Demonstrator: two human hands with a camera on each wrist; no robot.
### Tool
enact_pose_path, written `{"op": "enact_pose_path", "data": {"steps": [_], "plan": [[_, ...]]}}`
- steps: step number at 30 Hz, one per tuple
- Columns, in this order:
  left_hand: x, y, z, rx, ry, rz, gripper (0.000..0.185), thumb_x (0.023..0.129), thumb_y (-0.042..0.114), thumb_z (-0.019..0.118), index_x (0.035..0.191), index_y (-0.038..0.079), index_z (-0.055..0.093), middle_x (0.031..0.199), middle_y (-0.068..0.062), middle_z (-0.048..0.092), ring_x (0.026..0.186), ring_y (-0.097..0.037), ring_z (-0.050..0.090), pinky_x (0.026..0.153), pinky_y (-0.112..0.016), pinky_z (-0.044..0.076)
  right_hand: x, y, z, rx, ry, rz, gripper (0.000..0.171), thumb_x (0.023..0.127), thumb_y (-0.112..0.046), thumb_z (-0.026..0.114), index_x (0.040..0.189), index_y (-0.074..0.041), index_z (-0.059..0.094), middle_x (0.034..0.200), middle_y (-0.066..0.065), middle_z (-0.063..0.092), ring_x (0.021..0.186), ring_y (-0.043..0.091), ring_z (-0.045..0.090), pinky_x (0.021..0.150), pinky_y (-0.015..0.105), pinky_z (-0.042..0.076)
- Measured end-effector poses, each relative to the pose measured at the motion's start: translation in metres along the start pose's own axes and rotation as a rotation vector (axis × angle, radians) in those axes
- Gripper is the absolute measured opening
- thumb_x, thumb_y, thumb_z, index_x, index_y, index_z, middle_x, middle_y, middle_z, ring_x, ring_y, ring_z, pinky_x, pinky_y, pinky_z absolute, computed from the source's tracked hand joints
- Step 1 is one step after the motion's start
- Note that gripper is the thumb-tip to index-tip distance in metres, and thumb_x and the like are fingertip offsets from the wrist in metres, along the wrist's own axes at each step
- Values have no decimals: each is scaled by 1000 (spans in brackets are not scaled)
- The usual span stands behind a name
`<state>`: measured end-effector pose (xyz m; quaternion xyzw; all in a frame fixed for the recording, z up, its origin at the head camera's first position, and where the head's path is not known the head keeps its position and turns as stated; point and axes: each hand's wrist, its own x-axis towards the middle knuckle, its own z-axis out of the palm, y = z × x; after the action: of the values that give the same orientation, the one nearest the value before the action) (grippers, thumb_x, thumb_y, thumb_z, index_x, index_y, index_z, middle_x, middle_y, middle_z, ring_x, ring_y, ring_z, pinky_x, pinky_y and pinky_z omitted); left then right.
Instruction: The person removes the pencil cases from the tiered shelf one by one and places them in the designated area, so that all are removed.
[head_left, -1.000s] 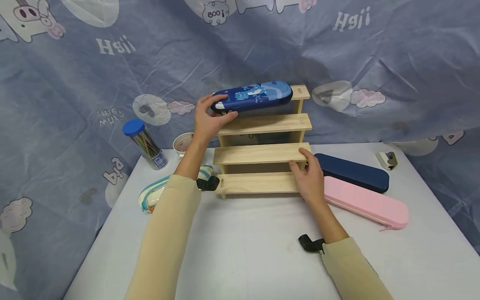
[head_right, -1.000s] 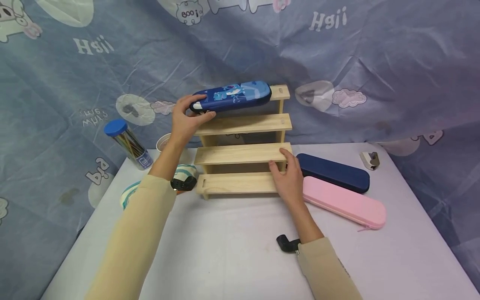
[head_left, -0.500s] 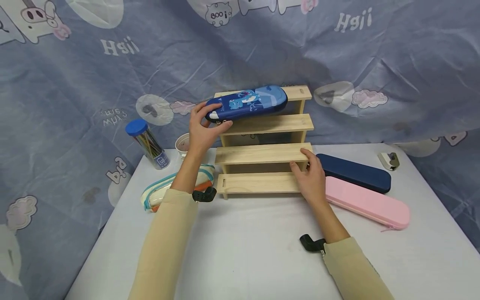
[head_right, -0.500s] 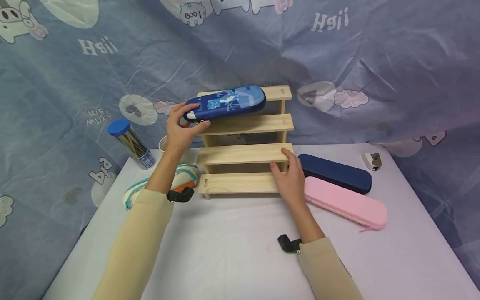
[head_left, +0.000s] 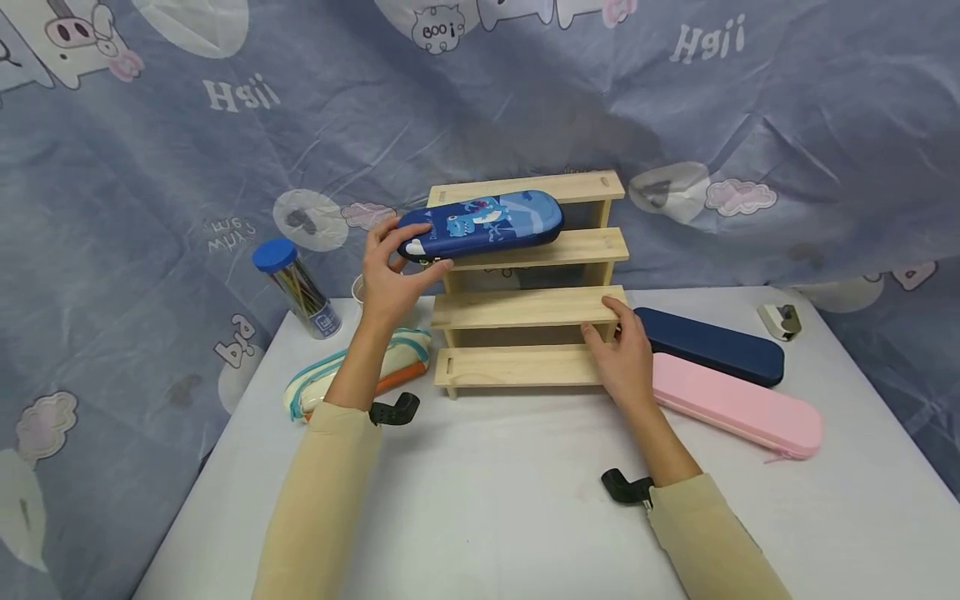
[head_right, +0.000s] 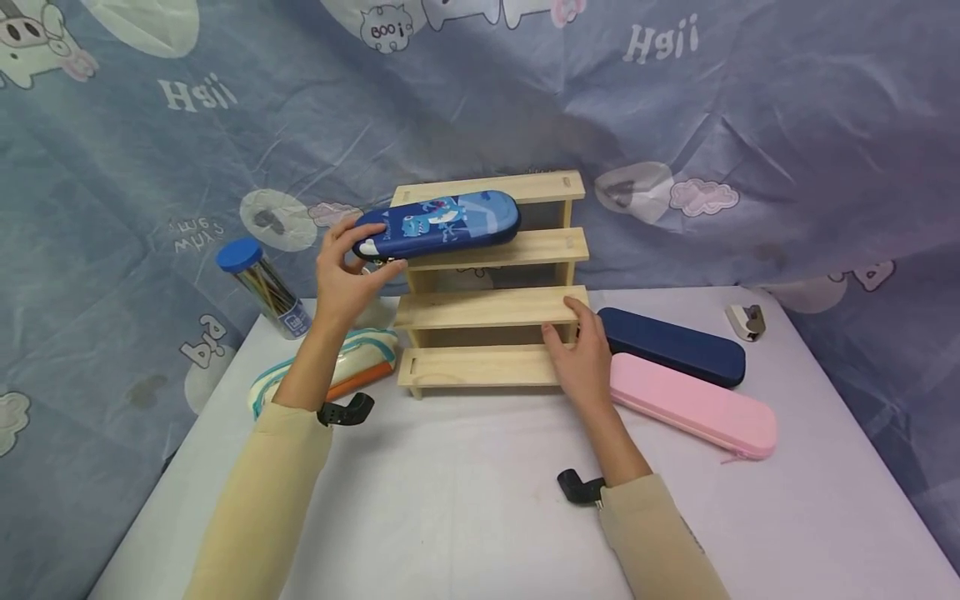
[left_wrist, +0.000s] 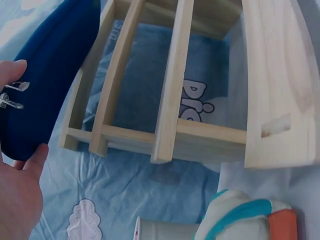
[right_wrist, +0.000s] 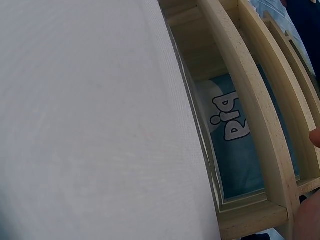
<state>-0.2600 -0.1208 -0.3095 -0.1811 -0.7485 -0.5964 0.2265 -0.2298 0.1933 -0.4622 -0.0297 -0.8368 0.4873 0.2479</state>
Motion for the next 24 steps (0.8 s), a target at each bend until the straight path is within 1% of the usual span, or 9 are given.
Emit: {"op": "enact_pose_path", "data": {"steps": [3, 6, 8, 13, 17, 20, 24], "plan": [[-6, 0, -4, 31, -2, -1, 47, 75, 6, 81, 119, 1, 66, 143, -20, 30, 129, -25, 34, 100, -41, 43, -1, 0, 0, -3, -8, 7, 55, 88, -43, 67, 138, -28, 50, 125, 6, 53, 110, 25, 52, 88, 42, 43], [-12, -2, -7, 39, -9, -6, 48, 74, 6, 82, 118, 1, 66, 143, -21, 30, 127, -27, 37, 99, -42, 44, -1, 0, 0, -2, -9, 3, 55, 88, -43, 66, 138, -27, 50, 124, 6, 53, 109, 24, 52, 87, 42, 44], [-15, -3, -10, 40, -21, 4, 48, 73, 6, 82, 118, 1, 66, 143, -23, 29, 125, -29, 39, 99, -43, 44, -1, -1, -1, -1, -4, 4, 55, 88, -42, 66, 138, -27, 50, 124, 6, 53, 108, 24, 52, 86, 42, 43], [-24, -6, -17, 61, -44, 4, 49, 73, 7, 83, 119, 3, 66, 143, -22, 28, 124, -30, 42, 97, -42, 46, -2, -3, -2, 3, -4, 8, 55, 89, -42, 66, 139, -27, 50, 126, 7, 53, 108, 24, 52, 86, 42, 43], [-30, -8, -24, 71, -39, 13, 49, 73, 5, 83, 119, 2, 66, 143, -24, 29, 124, -30, 42, 96, -43, 47, -2, -4, -2, 6, -8, 3, 55, 89, -41, 66, 139, -26, 50, 125, 7, 53, 110, 25, 52, 88, 43, 44], [-35, -10, -28, 70, -34, 22, 49, 72, 3, 83, 118, 0, 66, 141, -25, 30, 125, -28, 40, 96, -44, 47, -1, -3, -1, 3, -9, 8, 55, 89, -40, 66, 139, -25, 50, 125, 8, 53, 110, 25, 52, 89, 43, 44], [-46, -14, -32, 66, -34, 19, 49, 73, 1, 82, 119, -1, 66, 141, -25, 29, 126, -28, 38, 97, -46, 46, -1, -4, -2, 20, -12, 50, 55, 88, -41, 68, 138, -27, 50, 124, 6, 53, 106, 22, 51, 88, 39, 42]]}}
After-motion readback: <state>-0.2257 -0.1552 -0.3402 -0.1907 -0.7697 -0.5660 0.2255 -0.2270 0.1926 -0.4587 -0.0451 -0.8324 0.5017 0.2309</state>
